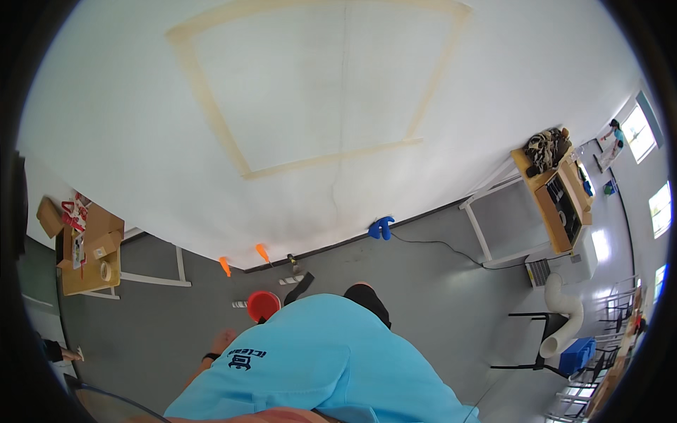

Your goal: Paint a masked-off section of a wall with a roller and remove the tape.

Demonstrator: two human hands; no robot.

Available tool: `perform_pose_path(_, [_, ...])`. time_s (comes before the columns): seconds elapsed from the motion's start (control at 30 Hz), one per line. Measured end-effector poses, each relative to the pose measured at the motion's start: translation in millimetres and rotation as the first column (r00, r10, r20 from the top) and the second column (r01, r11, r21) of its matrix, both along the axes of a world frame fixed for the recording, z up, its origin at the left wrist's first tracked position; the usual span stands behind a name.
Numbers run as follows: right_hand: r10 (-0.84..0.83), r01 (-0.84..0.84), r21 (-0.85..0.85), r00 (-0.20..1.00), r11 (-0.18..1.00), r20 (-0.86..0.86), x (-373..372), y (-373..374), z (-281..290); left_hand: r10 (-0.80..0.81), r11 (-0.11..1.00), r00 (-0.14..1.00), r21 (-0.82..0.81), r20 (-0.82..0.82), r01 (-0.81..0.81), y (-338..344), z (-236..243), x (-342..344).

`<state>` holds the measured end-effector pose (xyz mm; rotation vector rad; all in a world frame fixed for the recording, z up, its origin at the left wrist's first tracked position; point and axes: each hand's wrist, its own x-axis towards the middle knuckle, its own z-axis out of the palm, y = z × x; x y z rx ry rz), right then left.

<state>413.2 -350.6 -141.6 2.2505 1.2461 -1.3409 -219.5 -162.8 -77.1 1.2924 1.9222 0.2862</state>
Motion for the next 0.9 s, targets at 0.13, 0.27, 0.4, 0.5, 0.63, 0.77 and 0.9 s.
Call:
perform_pose_path(0.13, [-0.099, -0.019, 0.489, 0.971, 0.872, 0.215, 15, 132, 135, 0.286, 0.733, 0.733, 0.352, 0.617, -0.582, 129, 131, 14])
perform_pose_path(0.27, [-0.241, 0.231, 0.965, 0.95, 0.121, -0.198, 64, 317, 269, -0.168, 0.453, 0.593, 0.596, 0.788, -0.663, 205, 251, 75])
perform_pose_path(0.4, [0.198, 0.67, 0.742, 0.73, -0.019, -0.654, 31, 460, 298, -0.318, 0.427, 0.515, 0.605, 0.796, -0.672, 231, 268, 150])
perform_pose_path(0.5, [0.356, 0.928, 0.325, 0.246, 0.182, -0.902, -31, 499, 298, -0.293, 0.587, 0.47, 0.545, 0.833, -0.599, 241, 249, 207])
perform_pose_path(0.63, [0.065, 0.896, -0.094, -0.136, 0.434, -0.989, -54, 525, 243, -0.079, 0.735, 0.3, 0.259, 0.951, -0.627, 232, 202, 238])
perform_pose_path(0.77, [-0.11, 0.821, -0.302, -0.285, 0.486, -0.952, -41, 543, 191, 0.127, 0.665, 0.181, 0.052, 0.975, -0.745, 211, 158, 218])
perform_pose_path(0.9, [-0.137, 0.812, -0.347, -0.321, 0.469, -0.937, -41, 551, 182, 0.197, 0.523, 0.461, 0.305, 0.865, -0.796, 230, 161, 200])
